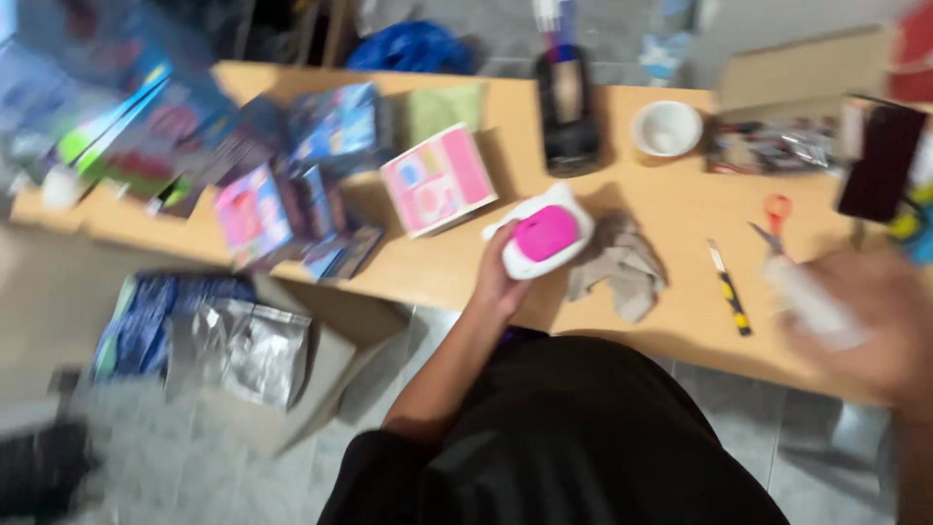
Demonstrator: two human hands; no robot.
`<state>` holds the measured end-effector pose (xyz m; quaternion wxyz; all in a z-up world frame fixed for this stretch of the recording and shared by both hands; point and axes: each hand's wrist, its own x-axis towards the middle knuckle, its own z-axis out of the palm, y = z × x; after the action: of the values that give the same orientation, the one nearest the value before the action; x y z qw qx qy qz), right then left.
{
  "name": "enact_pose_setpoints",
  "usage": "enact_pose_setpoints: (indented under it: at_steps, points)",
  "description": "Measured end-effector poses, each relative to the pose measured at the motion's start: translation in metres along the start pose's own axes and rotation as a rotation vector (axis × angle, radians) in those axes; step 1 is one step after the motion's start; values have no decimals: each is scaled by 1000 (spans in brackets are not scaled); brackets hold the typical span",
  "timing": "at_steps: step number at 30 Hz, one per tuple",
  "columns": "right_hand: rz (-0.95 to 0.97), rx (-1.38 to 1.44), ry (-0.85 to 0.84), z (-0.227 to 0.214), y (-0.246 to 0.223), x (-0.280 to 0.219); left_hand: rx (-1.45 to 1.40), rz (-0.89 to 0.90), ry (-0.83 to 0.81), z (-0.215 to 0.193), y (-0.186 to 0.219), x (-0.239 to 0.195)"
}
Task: Unboxing a toy and applying decorative stickers to its components.
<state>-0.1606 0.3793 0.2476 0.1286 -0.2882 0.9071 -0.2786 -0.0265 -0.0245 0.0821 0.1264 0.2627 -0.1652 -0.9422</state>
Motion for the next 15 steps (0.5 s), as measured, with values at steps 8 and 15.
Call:
enact_pose_setpoints:
  at_steps: [8,15]
  points:
    - [-355,24,-260,151,-104,92,122,65,-78,-8,9,-14]
    - [-324,4,-411,161,-122,98,153,162,-61,-15,27,-33]
